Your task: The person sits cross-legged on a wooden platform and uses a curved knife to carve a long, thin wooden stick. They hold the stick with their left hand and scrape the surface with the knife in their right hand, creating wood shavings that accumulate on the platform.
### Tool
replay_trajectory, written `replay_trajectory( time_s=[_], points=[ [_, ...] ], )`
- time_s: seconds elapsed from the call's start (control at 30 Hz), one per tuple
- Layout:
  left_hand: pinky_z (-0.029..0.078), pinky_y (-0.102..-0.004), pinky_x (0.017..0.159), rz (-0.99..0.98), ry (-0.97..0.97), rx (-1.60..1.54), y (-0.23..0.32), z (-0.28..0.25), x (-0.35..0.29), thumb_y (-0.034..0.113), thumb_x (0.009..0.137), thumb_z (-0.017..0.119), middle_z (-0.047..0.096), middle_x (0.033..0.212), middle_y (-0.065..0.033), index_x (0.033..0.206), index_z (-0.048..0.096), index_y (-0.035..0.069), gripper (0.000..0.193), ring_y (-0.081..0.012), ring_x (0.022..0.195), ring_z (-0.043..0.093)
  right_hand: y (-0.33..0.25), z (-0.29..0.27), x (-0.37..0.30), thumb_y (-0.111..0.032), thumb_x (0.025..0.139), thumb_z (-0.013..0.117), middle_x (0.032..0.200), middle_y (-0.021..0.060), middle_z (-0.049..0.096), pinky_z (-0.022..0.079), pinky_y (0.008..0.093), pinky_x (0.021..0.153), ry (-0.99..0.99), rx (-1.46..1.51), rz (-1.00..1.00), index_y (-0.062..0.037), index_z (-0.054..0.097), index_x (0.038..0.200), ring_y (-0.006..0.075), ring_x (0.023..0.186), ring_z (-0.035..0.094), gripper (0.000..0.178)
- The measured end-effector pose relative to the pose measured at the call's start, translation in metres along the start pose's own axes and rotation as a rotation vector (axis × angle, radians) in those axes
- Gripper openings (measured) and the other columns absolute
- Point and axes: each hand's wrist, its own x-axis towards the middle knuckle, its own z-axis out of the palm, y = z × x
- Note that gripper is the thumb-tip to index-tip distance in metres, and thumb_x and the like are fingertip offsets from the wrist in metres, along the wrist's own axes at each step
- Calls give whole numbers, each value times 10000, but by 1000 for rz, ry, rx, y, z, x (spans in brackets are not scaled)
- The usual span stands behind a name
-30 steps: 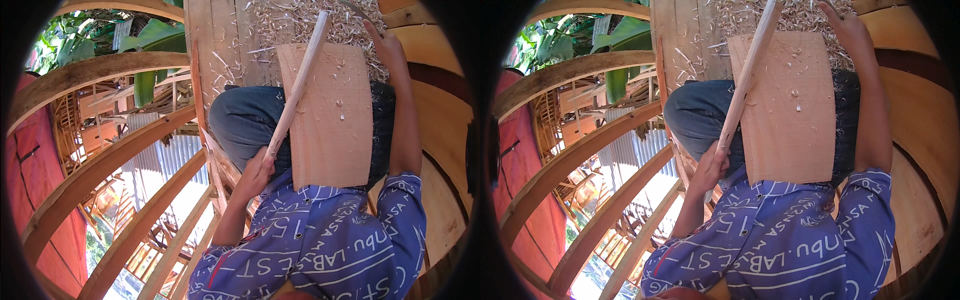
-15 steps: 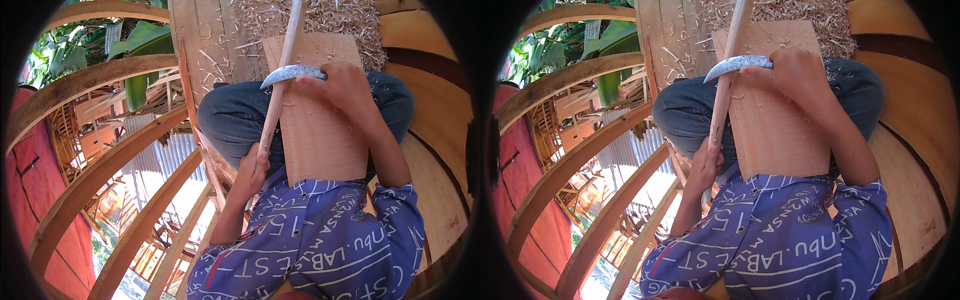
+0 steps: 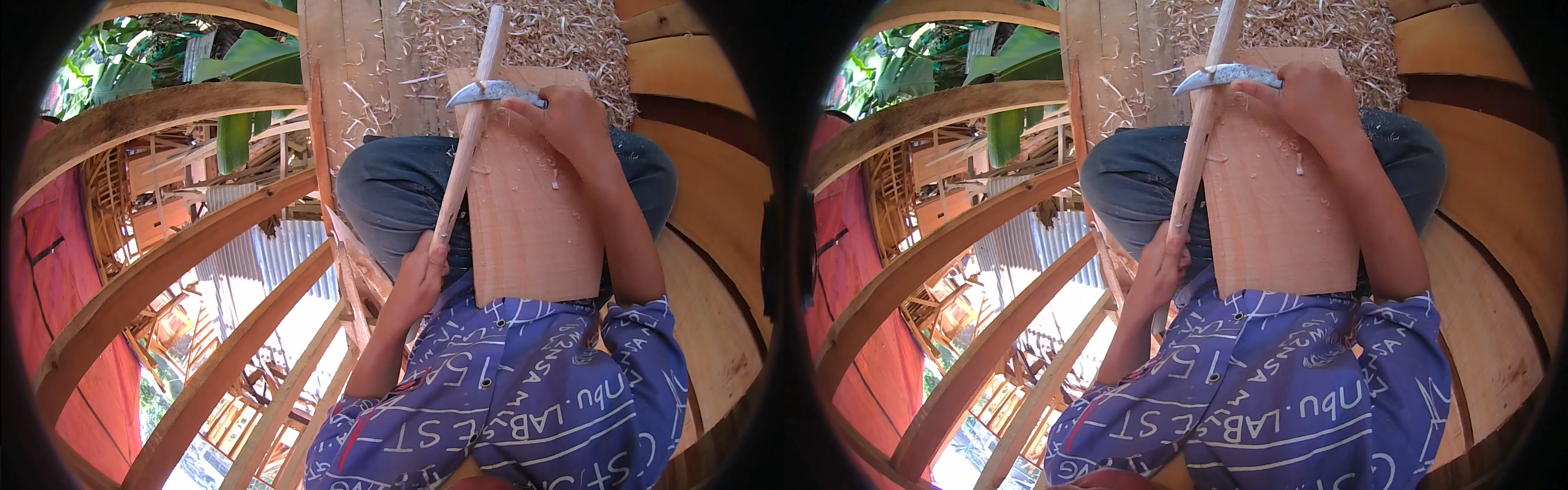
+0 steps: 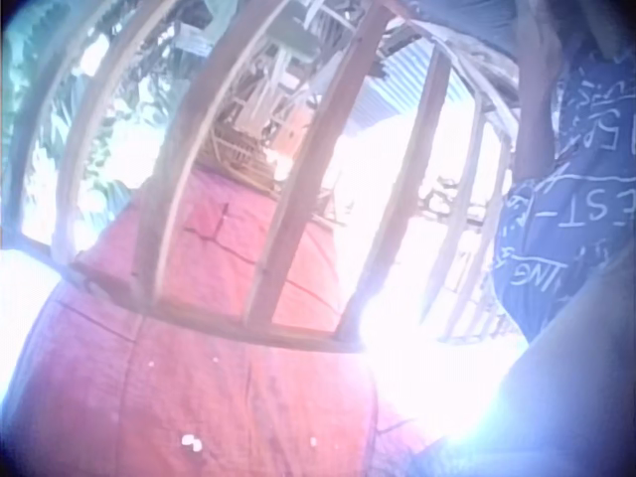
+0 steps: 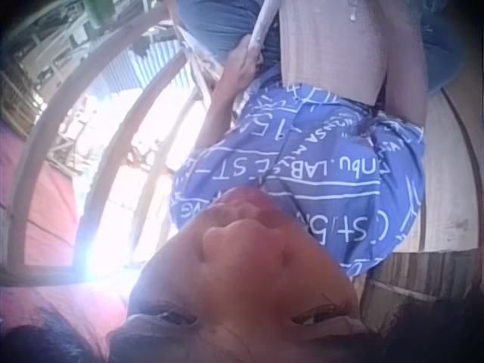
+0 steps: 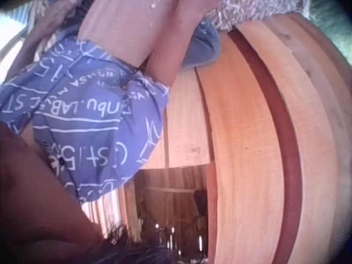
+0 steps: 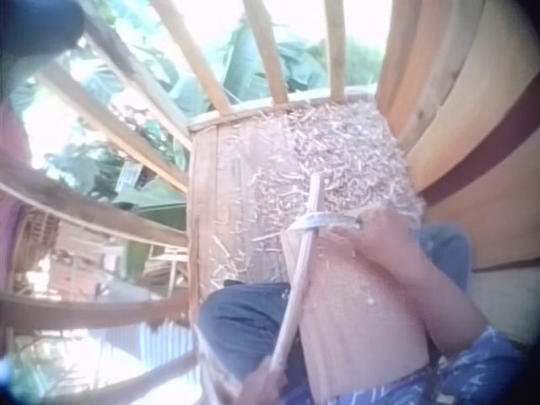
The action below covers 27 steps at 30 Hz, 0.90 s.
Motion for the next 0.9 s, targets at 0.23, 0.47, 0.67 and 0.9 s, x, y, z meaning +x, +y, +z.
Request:
replay_trajectory(
  time_s=[0.23, 0.47, 0.67, 0.9],
  points=[
    [332, -226, 463, 76, 28, 53, 2, 5, 5, 373, 1019, 334, 422, 614, 0, 969, 464, 16, 382, -62, 523, 390, 145, -62, 51, -753, 802, 454, 618, 209, 579, 466, 443, 663, 30, 283, 440, 36, 644, 731, 356, 633, 601, 814],
    [393, -292, 526, 50, -2, 64, 11, -1, -2, 375, 1011, 348, 442, 619, -29, 941, 482, 19, 386, -119, 563, 467, 110, -34, 10, -585, 868, 539, 564, 223, 471, 428, 429, 599, 113, 346, 346, 92, 559, 700, 281, 545, 447, 698],
    [405, -304, 569, 140, 25, 78, 10, -14, 2, 353, 1000, 391, 467, 654, -42, 942, 505, 40, 338, -136, 593, 481, 114, -6, 19, -524, 876, 585, 525, 82, 470, 384, 362, 526, 254, 513, 225, 82, 575, 680, 152, 533, 443, 636],
    [361, -249, 491, -15, -47, -173, 35, -1, -7, 404, 994, 415, 406, 692, 16, 937, 464, 87, 325, -71, 596, 402, 113, -2, 1, -392, 849, 686, 536, 35, 481, 370, 313, 508, 293, 618, 149, 49, 591, 714, 116, 522, 418, 472]
  ],
)
